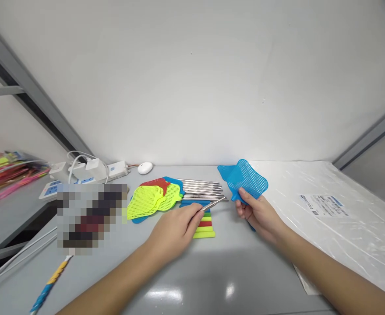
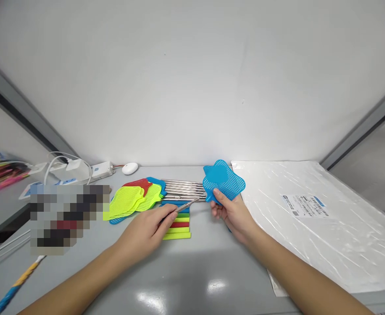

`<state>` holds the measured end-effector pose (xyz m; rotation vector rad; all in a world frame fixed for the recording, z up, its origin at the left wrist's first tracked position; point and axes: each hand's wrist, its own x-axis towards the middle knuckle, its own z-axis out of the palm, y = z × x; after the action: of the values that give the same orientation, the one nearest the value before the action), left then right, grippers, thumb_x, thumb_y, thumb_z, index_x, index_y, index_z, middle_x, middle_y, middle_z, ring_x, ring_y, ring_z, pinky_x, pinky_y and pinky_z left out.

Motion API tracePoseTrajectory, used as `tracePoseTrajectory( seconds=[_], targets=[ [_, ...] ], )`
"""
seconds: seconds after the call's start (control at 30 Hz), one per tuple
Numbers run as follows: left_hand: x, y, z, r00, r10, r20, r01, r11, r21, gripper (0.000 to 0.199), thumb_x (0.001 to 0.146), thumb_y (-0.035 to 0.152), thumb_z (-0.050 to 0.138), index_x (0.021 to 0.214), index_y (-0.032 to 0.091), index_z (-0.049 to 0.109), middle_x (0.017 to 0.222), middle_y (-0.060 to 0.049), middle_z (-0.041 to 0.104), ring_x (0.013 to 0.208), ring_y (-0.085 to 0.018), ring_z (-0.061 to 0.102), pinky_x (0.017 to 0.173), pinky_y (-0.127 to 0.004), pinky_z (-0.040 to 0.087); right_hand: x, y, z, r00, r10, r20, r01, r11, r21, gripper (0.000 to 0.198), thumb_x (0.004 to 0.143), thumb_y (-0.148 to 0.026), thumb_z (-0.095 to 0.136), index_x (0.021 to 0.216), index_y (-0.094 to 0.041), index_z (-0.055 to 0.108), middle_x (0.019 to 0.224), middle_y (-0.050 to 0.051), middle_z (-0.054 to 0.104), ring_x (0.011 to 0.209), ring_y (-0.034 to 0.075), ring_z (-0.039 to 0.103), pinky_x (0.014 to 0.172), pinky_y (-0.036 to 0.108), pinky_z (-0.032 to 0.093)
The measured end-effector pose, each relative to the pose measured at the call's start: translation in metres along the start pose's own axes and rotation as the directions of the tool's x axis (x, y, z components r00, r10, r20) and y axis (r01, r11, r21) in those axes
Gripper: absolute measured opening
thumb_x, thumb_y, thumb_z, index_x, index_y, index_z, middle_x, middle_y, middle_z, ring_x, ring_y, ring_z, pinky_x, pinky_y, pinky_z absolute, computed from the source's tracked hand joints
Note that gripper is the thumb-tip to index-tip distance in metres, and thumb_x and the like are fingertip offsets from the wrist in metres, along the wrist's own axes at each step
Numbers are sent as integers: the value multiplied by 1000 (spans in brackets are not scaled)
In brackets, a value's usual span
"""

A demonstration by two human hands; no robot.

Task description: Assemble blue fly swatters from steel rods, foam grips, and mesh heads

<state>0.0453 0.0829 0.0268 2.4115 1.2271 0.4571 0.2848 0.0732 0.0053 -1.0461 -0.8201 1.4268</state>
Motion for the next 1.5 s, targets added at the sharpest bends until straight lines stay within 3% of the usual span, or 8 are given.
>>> tracePoseTrajectory(
  seconds=[0.1,0.23,0.7,0.93,1.03,1.23,1.37,1.5],
  targets=[
    [0,-1,1,1000,3,4,-3,1000,20,31,100,39,31,96,25,59,78,1,64,72,-18,59,62,-27,35,1,4,-2,1000,4,31,-4,1000,-7,31,76,-46,74,90,-21,61,79,1,68,62,12,61,48,21,41],
    [-2,1,0,1000,12,4,-12,1000,13,30,100,38,31,100,26,59,82,2,66,74,-18,60,63,-27,35,-4,4,2,999,-6,53,7,1000,-11,28,76,-43,74,91,-20,66,86,3,71,68,14,66,50,21,45],
    [-1,-2,0,998,57,-3,-57,997,55,31,101,38,31,100,25,58,81,1,64,73,-17,59,63,-27,35,-9,7,6,996,-21,89,22,1000,-9,24,82,-41,70,92,-20,65,87,3,69,67,12,63,56,24,47],
    [1,-12,1,990,134,41,-139,975,173,31,100,39,32,101,25,60,90,-1,63,83,-19,58,69,-29,39,-3,1,-3,995,-95,-24,92,989,-114,26,82,-44,68,86,-20,60,73,-1,61,60,12,54,56,25,44],
    [2,-16,2,985,159,64,-170,955,245,31,100,38,32,104,27,61,92,-2,60,85,-19,57,70,-30,41,0,-3,-7,992,-124,-9,114,943,-313,29,82,-47,65,81,-19,60,72,0,61,61,13,54,59,28,45],
    [7,-24,4,972,221,79,-235,916,327,29,100,32,35,112,25,61,93,-5,57,90,-21,53,73,-32,42,-6,2,-4,975,-121,186,210,767,-606,28,88,-46,58,77,-20,58,69,-1,60,65,16,55,65,30,45],
    [10,-29,5,965,254,72,-263,906,332,27,99,30,38,112,25,61,94,-5,57,90,-21,52,73,-33,42,-11,7,0,956,-195,221,294,704,-646,22,89,-42,57,96,-22,64,93,3,69,88,20,63,80,34,48],
    [10,-30,5,962,271,45,-270,908,321,27,99,31,39,115,25,61,96,-5,58,90,-21,53,76,-34,43,-12,3,1,912,-327,247,404,619,-673,30,92,-37,54,119,-27,60,120,4,65,111,23,59,98,38,44]
  ],
)
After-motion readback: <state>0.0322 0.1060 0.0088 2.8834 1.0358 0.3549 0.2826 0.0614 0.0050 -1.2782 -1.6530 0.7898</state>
